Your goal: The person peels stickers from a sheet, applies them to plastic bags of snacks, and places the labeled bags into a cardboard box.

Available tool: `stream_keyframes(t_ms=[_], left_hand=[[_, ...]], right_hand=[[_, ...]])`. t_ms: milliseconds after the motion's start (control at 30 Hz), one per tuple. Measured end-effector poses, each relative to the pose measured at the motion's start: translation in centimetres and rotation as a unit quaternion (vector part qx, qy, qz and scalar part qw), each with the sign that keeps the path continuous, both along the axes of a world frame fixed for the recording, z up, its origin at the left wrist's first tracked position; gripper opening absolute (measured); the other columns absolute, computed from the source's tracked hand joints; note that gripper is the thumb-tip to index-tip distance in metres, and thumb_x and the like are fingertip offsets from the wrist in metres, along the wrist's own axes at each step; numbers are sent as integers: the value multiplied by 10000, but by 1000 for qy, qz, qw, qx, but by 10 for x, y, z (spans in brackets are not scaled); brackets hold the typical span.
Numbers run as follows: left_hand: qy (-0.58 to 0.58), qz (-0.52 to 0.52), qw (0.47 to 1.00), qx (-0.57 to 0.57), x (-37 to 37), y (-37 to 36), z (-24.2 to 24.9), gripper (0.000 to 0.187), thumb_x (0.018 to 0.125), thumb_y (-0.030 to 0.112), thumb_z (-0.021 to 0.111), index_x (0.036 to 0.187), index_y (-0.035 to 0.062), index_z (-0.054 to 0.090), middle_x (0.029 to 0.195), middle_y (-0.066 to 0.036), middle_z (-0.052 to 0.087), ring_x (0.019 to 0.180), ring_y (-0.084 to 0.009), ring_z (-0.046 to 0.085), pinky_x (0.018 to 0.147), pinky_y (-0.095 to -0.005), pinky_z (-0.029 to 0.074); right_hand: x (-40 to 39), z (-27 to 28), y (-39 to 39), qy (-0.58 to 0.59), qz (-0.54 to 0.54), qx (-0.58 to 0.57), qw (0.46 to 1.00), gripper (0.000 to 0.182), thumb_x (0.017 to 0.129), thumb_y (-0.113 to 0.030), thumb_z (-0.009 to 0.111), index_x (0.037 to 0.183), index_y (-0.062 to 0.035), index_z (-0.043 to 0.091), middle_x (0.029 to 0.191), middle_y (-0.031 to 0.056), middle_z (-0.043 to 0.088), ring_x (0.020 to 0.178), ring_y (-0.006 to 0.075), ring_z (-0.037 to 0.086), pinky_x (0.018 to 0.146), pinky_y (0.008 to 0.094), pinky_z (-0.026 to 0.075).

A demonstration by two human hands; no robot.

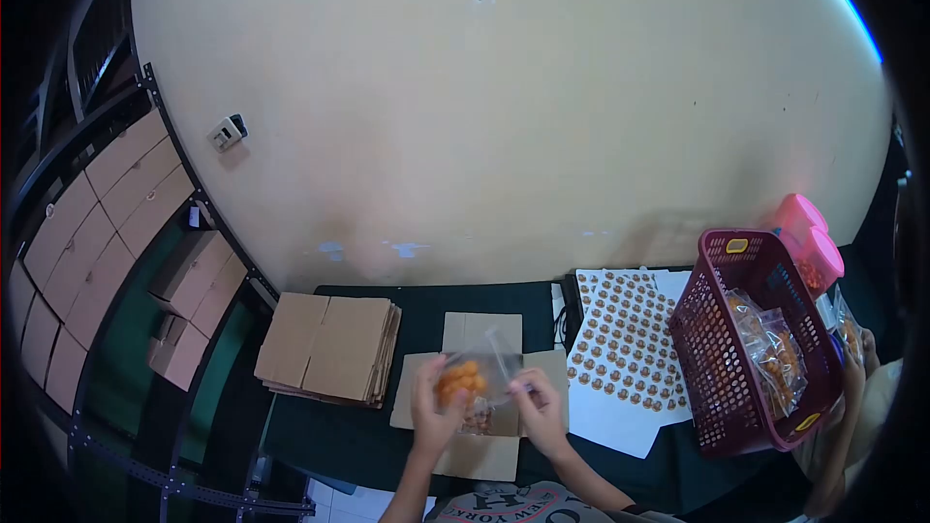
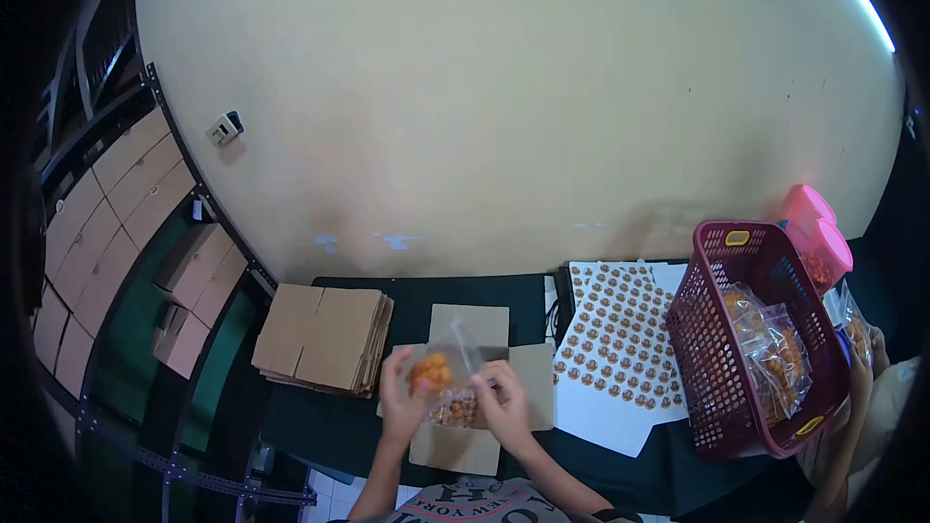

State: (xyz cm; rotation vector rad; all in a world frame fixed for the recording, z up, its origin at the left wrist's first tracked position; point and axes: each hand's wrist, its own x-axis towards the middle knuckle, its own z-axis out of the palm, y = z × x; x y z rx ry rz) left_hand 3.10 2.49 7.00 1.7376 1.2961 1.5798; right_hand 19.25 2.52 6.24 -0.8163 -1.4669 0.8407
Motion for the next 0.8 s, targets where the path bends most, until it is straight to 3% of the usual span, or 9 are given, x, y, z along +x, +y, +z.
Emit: stream_keyframes(t_ms=[167,300,433,500,533,567,633,667,800], left_hand=[[127,-76,989,-14,33,-20,-7,512,752,124,612,1202,33,385,1228,-158,398,1139,-325,390,958,-401,303],[132,-76,988,37,22,-5,-27,511,757,142,615,1208,36,397,1190,-172,437,1121,-329,411,922,-389,347],[4,-105,992,-69,25,-17,-27,321,872,192,497,1119,-11,475,927,-112,581,844,-181,571,721,-252,448],[-214,-130,956,-152,25,-15,-37,331,906,231,443,1104,-32,478,918,-73,573,799,-113,550,674,-215,439],[-206,-132,957,-155,25,-16,-41,364,913,273,422,1095,-35,484,937,-60,562,842,-103,530,698,-228,433],[-207,-131,957,-155,24,-18,-44,364,913,273,422,1095,-35,484,937,-60,562,842,-103,530,698,-228,433],[-200,-171,944,-200,22,-23,-49,353,923,234,394,1133,-46,445,1017,-81,545,921,-111,519,801,-241,417],[-192,-153,948,-203,22,-25,-49,356,918,246,405,1139,-30,450,1020,-87,546,909,-132,537,809,-259,424],[-303,-211,872,-322,18,-35,-21,394,910,282,417,1163,-19,435,1041,-107,538,915,-149,548,781,-273,452]], right_hand=[[11,18,-11,226,52,-147,962,124,875,-89,466,822,11,516,1056,71,428,880,117,516,744,240,434],[17,34,-27,211,78,-150,963,158,883,-131,451,927,3,524,1103,97,423,920,180,541,762,281,447],[32,29,-26,170,35,-92,980,178,846,-148,523,963,-14,513,1115,90,420,939,186,524,755,289,425],[40,24,-23,-41,-70,-64,995,273,793,-87,588,1031,-25,471,1166,88,375,1015,133,450,774,234,376],[38,19,-22,-41,-79,-74,993,212,788,-118,614,945,-23,507,1007,77,501,872,94,513,696,207,407],[41,12,-23,-42,-78,-74,993,212,788,-118,614,945,-23,507,1007,77,501,872,94,513,696,207,407],[48,6,-25,-74,194,-291,934,159,806,-160,607,840,-24,532,736,24,553,658,60,528,578,180,418],[43,5,-29,-37,186,-274,943,185,836,-187,572,760,-22,535,587,-15,517,518,49,492,488,168,405],[44,8,-32,46,203,-312,927,182,866,-189,512,771,-34,528,626,-12,509,556,58,488,518,197,408]])
